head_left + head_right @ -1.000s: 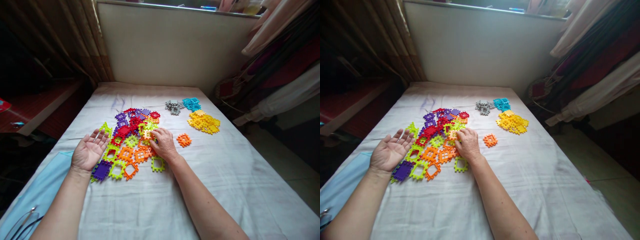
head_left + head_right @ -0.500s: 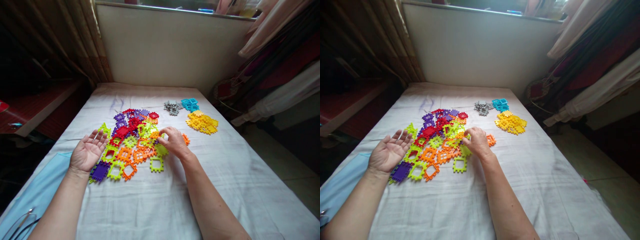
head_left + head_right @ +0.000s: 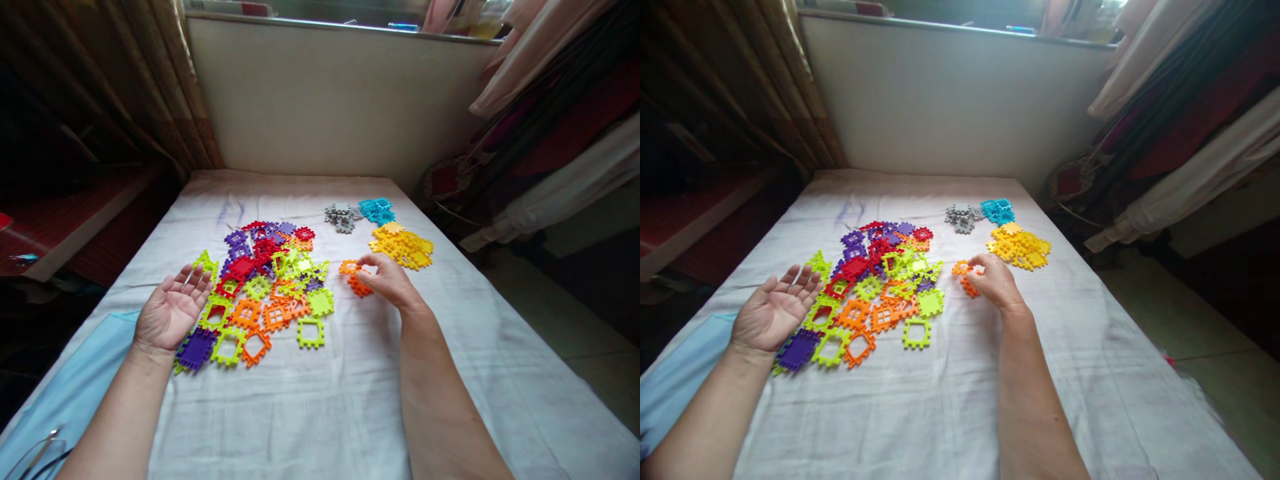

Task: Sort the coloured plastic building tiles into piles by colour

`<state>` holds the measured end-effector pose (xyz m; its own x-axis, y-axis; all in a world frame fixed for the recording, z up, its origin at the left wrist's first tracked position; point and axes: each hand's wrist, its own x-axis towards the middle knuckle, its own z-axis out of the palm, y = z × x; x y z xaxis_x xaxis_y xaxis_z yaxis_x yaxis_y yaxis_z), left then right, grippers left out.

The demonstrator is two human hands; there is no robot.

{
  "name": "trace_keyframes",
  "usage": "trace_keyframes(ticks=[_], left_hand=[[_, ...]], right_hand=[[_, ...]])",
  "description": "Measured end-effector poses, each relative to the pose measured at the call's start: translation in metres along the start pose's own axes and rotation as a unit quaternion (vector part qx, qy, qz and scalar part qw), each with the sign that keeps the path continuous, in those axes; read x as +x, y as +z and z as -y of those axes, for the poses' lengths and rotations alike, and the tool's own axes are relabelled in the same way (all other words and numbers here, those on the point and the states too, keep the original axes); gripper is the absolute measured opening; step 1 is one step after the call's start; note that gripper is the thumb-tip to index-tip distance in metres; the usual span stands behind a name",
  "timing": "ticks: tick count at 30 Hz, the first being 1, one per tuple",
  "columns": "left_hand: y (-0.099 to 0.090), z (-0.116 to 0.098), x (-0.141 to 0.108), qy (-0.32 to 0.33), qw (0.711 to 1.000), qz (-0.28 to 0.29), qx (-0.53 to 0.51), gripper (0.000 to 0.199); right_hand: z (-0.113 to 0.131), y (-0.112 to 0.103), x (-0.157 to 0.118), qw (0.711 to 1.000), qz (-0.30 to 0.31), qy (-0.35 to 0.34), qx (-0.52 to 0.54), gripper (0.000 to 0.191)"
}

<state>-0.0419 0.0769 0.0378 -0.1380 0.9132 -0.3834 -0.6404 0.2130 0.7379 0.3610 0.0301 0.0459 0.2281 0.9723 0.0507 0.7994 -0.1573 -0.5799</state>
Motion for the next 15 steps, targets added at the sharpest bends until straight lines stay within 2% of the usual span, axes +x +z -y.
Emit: trace_keyframes(ticks=[6,9,13,15], left_hand=[[0.001,0.0,-0.001,-0.006,1.0,-0.002,-0.005,0.019],[0.001,0.0,-0.001,-0.007,1.0,0.0,-0.011,0.02],[0.0,0.0,0.0,0.001,1.0,0.006,-0.007,0.017],[-0.002,0.001,0.001,0.003,1.0,0.008,-0.001,0.016]], right_hand=[[0.009,-0.004,-0.003,0.992,0.068,0.066,-0.078,0.021],[0.015,-0.01,-0.005,0.987,0.073,0.084,-0.117,0.023],[0.032,-0.009,-0.01,0.993,0.042,0.019,-0.104,0.019],[0.047,-0.001,-0.014,0.995,0.064,-0.037,-0.071,0.017]])
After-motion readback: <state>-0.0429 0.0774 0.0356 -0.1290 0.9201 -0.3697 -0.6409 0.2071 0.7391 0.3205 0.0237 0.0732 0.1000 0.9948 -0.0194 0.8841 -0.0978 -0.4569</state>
